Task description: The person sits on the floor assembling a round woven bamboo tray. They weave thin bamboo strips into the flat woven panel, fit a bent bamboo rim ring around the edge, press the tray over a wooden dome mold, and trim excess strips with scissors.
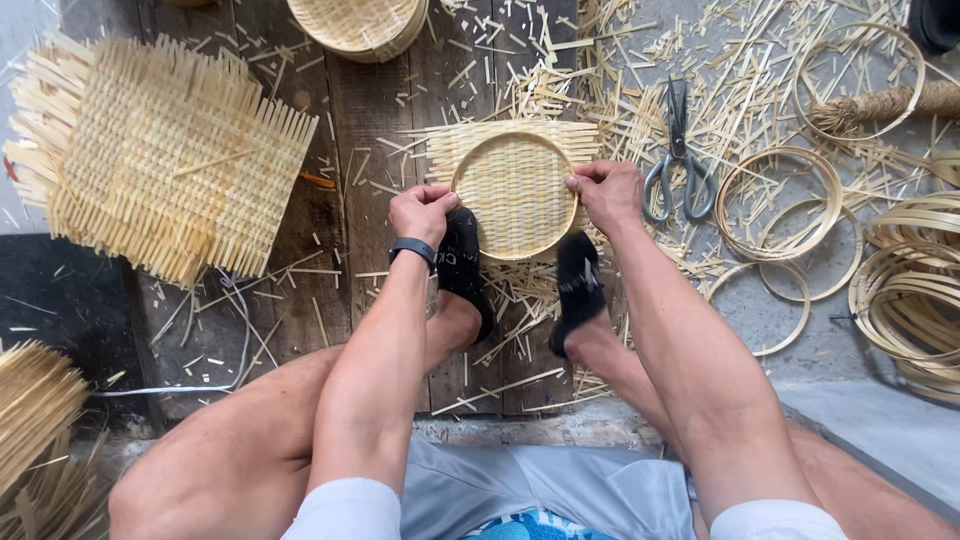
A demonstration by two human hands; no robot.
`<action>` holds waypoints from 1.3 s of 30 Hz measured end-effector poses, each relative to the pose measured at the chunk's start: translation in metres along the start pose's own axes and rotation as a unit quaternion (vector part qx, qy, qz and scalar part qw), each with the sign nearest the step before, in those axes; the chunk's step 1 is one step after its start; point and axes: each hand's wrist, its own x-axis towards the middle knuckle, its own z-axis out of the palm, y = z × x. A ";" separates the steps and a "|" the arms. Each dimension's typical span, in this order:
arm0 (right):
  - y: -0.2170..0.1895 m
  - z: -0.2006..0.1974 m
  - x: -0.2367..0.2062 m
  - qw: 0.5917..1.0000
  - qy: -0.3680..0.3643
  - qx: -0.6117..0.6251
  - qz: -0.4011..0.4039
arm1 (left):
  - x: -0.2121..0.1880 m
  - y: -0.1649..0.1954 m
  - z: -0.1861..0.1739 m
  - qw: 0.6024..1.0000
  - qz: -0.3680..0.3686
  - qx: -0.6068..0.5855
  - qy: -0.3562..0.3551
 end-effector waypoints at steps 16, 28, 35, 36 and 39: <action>-0.027 0.075 -0.063 0.760 -0.133 -0.470 -0.428 | 0.042 0.055 0.044 0.797 0.543 0.265 -0.020; -0.029 0.062 -0.047 0.801 -0.172 -0.363 -0.443 | 0.057 0.046 0.060 0.899 0.385 0.117 -0.173; -0.037 0.048 0.057 0.966 -0.128 -0.188 -0.124 | 0.063 0.044 0.068 0.954 0.212 0.037 -0.210; -0.036 0.054 0.065 0.977 -0.146 -0.138 -0.072 | 0.065 0.044 0.071 0.959 0.192 0.021 -0.208; -0.028 0.060 0.075 0.979 -0.163 -0.108 -0.060 | 0.067 0.045 0.076 0.970 0.126 0.008 -0.209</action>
